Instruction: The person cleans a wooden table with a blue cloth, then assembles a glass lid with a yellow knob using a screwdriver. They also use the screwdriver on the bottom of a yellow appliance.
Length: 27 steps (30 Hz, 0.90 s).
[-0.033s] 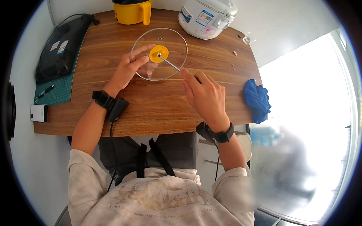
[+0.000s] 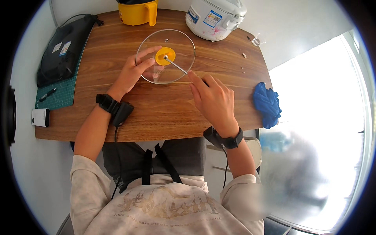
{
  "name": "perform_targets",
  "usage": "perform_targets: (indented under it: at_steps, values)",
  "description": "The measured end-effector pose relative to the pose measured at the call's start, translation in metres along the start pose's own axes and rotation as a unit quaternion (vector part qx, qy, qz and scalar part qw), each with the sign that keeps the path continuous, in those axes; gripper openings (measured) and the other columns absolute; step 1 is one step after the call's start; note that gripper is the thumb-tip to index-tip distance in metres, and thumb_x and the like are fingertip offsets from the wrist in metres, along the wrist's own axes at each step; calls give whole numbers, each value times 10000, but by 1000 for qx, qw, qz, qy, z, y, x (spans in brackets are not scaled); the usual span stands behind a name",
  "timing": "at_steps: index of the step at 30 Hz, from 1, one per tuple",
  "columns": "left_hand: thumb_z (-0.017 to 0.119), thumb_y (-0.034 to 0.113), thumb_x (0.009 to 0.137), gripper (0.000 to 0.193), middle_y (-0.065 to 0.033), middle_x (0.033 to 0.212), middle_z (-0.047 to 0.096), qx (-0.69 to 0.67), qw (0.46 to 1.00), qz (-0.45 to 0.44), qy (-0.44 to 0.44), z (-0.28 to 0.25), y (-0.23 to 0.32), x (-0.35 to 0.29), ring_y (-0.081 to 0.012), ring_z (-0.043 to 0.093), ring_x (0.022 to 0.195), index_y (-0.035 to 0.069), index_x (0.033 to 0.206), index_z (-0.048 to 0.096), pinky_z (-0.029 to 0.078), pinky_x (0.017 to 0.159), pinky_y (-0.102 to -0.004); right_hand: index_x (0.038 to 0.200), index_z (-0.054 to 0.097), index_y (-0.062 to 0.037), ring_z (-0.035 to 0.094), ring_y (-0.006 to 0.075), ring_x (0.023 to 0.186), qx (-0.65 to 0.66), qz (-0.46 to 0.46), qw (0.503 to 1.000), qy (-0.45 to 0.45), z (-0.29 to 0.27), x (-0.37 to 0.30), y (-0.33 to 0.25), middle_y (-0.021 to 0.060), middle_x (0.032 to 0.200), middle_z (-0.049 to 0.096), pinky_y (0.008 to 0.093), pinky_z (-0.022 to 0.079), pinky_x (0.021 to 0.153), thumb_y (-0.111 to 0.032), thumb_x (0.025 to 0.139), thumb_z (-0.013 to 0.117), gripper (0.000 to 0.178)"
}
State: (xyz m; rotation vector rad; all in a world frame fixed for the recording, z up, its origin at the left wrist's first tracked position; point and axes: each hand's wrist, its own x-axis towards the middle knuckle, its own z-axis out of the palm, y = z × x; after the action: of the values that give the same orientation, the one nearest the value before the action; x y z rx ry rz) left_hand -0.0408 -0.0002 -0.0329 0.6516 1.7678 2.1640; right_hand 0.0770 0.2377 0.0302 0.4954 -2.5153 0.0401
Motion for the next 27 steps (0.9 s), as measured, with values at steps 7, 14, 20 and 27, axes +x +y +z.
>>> perform_targets:
  at_steps: [7, 14, 20, 27]
  values:
    - [505, 113, 1024, 447, -137, 1333, 617, 0, 1000, 3, -4, -1, -1, 0, -232, 689, 1104, 92, 1470, 480, 615, 841, -297, 1184, 691, -205, 627, 216, 640, -3, 3, 1000, -13, 0, 0, 0, 15, 781, 580, 339, 478, 518, -188, 894, 698, 290]
    - [519, 118, 1020, 452, -147, 1364, 594, -4, 1000, 1, -10, -2, -4, 1, -235, 683, 1118, 92, 1470, 479, 617, 855, -317, 1169, 701, -206, 632, 212, 640, -3, 3, 1000, -4, -2, -1, 2, 10, 783, 592, 335, 479, 518, -179, 889, 701, 282]
    - [512, 108, 1023, 450, -148, 1353, 600, 1, 1000, -1, -11, 2, 0, 0, -227, 684, 1114, 84, 1472, 474, 619, 839, -306, 1171, 697, -207, 634, 216, 634, -5, 2, 1000, -5, -1, -1, 4, 11, 781, 591, 337, 480, 514, -177, 885, 705, 288]
    - [491, 118, 1039, 445, -115, 1271, 654, 63, 998, 18, -23, -5, -8, 1, -196, 692, 1095, 75, 1481, 463, 602, 810, -276, 1197, 682, -209, 635, 246, 612, -34, -9, 997, -66, -16, 9, 7, 27, 770, 584, 355, 480, 494, -161, 892, 689, 309]
